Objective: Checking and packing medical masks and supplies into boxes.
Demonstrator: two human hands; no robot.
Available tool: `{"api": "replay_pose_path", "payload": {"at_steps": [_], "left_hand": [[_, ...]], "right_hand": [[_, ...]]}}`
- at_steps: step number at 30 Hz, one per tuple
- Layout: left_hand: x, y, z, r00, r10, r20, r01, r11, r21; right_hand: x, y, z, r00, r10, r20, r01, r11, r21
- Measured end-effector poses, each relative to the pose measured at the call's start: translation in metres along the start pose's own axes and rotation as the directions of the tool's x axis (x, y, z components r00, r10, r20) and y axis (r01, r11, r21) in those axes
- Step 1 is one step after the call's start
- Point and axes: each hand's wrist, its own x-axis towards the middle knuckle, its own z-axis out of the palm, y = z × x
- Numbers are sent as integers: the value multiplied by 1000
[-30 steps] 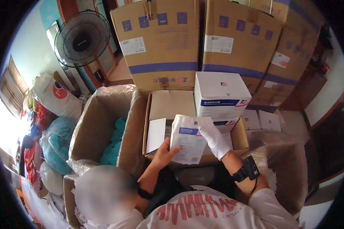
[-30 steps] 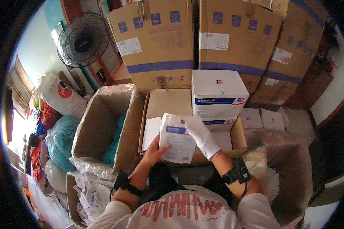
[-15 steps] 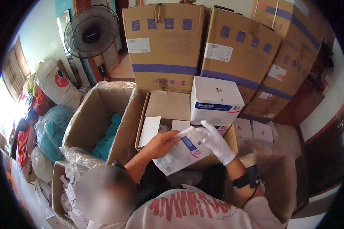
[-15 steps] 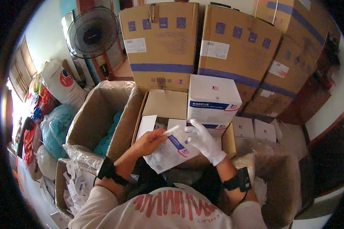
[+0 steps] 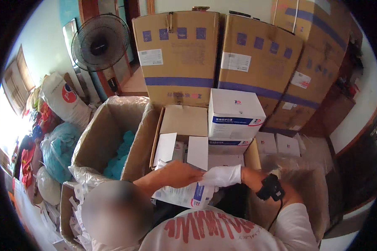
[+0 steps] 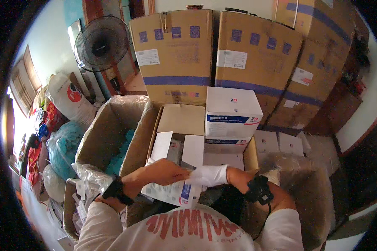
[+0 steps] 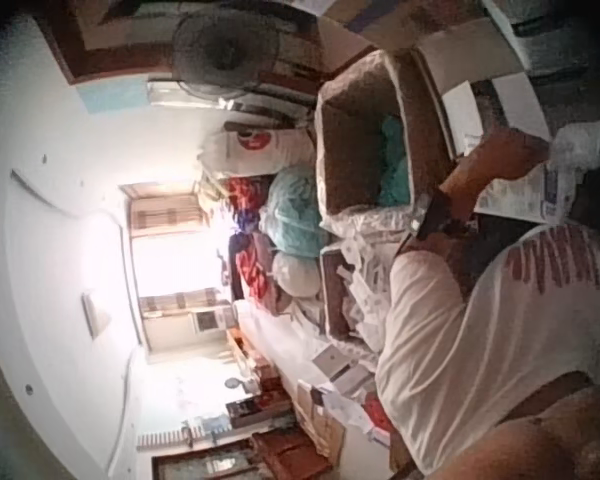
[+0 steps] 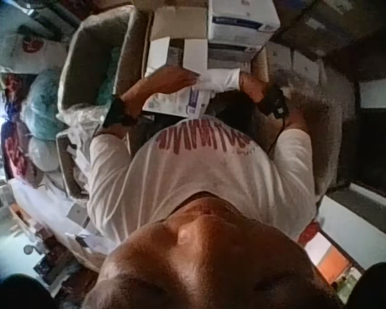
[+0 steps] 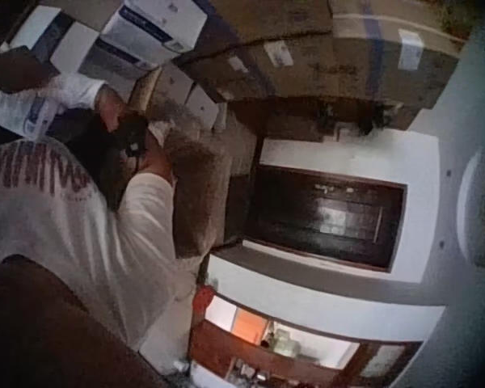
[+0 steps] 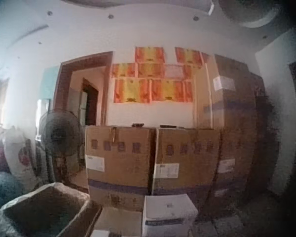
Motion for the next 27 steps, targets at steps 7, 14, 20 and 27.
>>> {"api": "replay_pose_path", "payload": {"at_steps": [7,14,20,27], "left_hand": [[-5,-20,60,977,-44,-210,-105,755,-648],[15,-29,83,967,-230,-114,6,464,-886],[25,-83,86,798,-517,-309,38,556,-831],[6,-96,28,482,-617,-622,134,754,-644]], "right_hand": [[-1,-4,14,744,-620,-248,172,537,-826],[-7,-24,-1,690,-722,-45,127,182,-975],[10,-48,41,541,-839,-53,321,264,-910],[-12,-45,61,613,-764,-202,296,459,-837]]}}
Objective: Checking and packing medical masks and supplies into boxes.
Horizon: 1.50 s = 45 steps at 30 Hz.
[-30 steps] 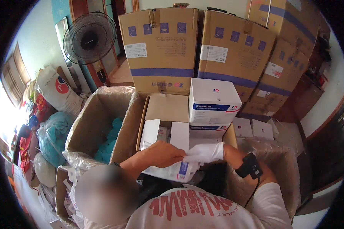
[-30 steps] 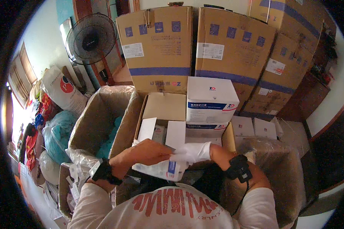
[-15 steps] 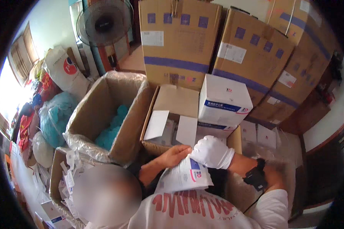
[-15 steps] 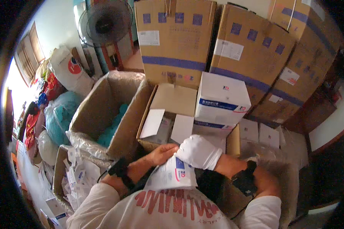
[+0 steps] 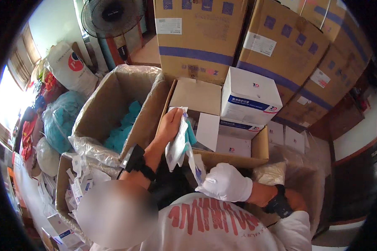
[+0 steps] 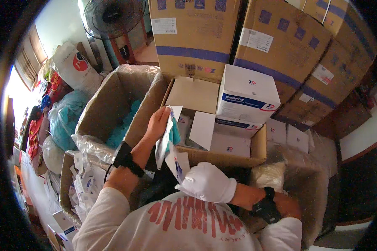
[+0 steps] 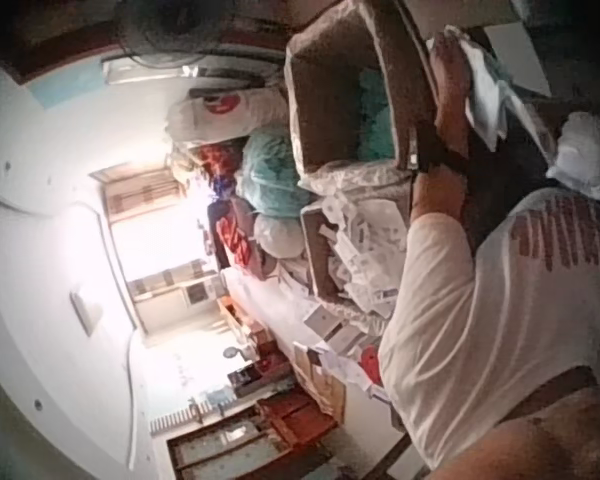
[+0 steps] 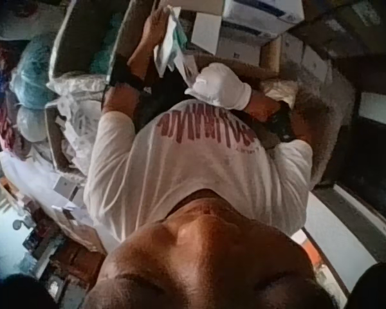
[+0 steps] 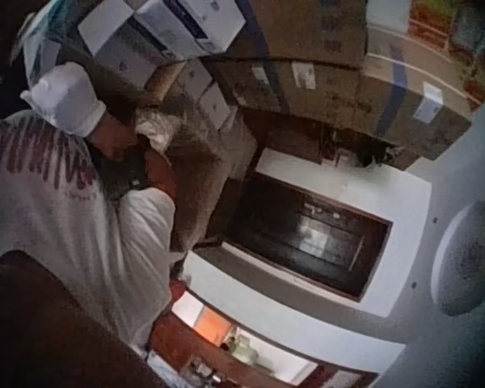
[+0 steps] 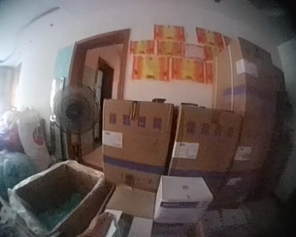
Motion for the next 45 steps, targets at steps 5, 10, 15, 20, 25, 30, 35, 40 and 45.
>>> {"api": "replay_pose_path", "payload": {"at_steps": [5,10,15,20,25,30,35,40,45], "left_hand": [[-14,43,-21,977,215,13,-215,969,123],[-26,46,-15,891,453,39,-454,880,139],[-28,51,-10,872,489,-2,-480,857,184],[-26,45,-14,915,400,-59,-364,879,308],[-26,40,-6,903,423,-69,-382,867,321],[-30,43,8,957,287,46,-283,882,376],[-33,40,8,975,204,85,-221,899,377],[-33,27,-8,966,251,-67,-220,928,300],[-37,14,-5,989,-112,-99,120,990,77]], "right_hand": [[-20,35,-26,889,434,147,-458,859,228],[12,57,-28,838,532,-123,-480,824,300],[30,52,0,786,565,252,-610,775,166],[30,55,14,806,548,223,-575,637,514],[31,60,18,775,580,252,-632,696,342],[33,68,44,704,692,159,-710,679,190],[17,80,72,725,688,21,-661,687,301],[3,84,71,712,639,-290,-438,728,527],[-5,76,53,640,768,13,-527,426,735]]}}
